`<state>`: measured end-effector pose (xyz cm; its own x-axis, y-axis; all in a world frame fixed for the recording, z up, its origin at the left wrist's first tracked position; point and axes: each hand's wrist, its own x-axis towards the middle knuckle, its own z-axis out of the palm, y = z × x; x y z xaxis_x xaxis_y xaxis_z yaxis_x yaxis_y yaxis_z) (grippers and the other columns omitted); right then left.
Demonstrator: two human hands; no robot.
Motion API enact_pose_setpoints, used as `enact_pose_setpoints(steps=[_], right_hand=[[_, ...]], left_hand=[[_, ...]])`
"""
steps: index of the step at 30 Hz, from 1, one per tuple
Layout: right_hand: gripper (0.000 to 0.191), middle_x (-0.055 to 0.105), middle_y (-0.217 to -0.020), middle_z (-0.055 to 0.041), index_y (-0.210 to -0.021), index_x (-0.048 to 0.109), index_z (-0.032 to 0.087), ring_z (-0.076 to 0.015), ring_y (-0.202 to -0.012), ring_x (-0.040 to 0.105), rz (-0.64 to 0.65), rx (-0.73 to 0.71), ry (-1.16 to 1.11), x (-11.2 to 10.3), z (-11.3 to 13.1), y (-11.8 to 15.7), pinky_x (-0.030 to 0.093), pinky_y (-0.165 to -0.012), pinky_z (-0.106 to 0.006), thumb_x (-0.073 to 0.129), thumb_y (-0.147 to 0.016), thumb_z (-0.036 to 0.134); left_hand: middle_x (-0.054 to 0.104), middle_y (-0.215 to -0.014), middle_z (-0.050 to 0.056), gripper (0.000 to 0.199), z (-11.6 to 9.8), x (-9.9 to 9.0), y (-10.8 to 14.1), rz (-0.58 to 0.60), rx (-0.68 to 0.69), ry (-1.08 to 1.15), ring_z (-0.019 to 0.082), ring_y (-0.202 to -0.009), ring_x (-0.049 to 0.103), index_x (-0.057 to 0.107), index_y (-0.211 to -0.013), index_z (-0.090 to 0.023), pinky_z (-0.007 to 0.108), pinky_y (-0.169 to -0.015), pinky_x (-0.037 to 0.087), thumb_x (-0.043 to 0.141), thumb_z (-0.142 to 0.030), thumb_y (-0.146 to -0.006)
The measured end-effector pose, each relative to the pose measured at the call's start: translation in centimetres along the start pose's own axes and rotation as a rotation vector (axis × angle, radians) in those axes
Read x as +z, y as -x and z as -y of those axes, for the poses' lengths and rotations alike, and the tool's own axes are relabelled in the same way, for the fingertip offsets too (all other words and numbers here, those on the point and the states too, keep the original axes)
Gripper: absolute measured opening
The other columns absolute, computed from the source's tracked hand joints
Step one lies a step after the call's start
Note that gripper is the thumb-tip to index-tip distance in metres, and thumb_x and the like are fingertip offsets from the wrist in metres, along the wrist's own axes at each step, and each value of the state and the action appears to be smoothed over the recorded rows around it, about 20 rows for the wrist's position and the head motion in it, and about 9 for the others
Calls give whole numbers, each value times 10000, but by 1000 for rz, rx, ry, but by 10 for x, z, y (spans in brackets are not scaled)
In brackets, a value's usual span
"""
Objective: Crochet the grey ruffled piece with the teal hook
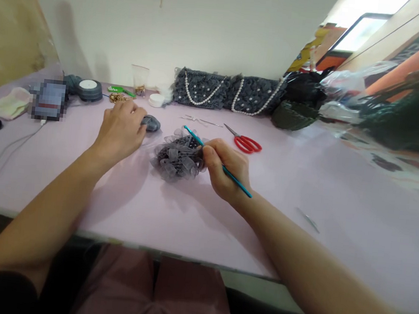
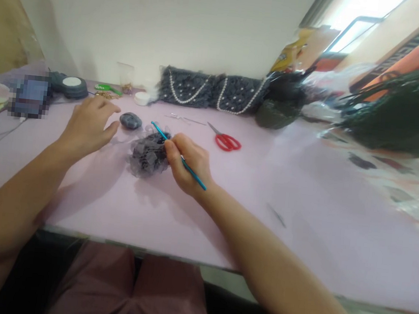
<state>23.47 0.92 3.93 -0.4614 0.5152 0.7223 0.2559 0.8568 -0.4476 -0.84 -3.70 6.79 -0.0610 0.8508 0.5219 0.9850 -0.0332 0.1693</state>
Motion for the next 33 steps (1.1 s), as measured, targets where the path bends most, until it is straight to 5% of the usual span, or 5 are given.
enact_pose_setpoints(steps=[5,16,25,29,33], right_hand=[[382,580,-677,-17,-768,517,212,-127,-594,530,36,-17,-16,0,1,3,423,-583,-275,397,-1053,437],[402,592,-681,-19,-773,542,210,-135,-598,541,43,-6,-64,1,4,3,440,-597,-284,401,-1050,464],[416,562,-679,-23,-759,519,213,-141,-612,519,79,10,-43,0,4,3,421,-595,-290,378,-1054,470],[370,551,-673,-13,-764,518,210,-134,-604,511,86,-16,-60,1,6,4,416,-598,-282,398,-1056,405],[375,544,-679,-13,-766,518,208,-131,-610,506,96,-13,-55,1,5,4,411,-596,-277,391,-1058,405]], left_hand=[[706,-1119,81,266,-17,1,6,101,331,659,216,-1058,652,689,-1103,-190,370,-935,558,577,-269,-875],[548,-682,-29,242,-26,4,6,324,105,1278,88,-597,510,699,-1021,-184,233,-569,448,712,-235,-785],[664,-1270,87,411,-17,-6,6,291,22,1473,270,-1121,687,663,-1153,-273,211,-492,477,719,-495,-812],[699,-1141,66,401,-18,-18,12,218,28,1396,282,-1078,716,661,-1144,-317,239,-491,499,626,-613,-877],[719,-1075,13,257,-25,-21,10,115,0,1540,209,-1035,723,690,-1031,-291,263,-661,582,701,-471,-848]])
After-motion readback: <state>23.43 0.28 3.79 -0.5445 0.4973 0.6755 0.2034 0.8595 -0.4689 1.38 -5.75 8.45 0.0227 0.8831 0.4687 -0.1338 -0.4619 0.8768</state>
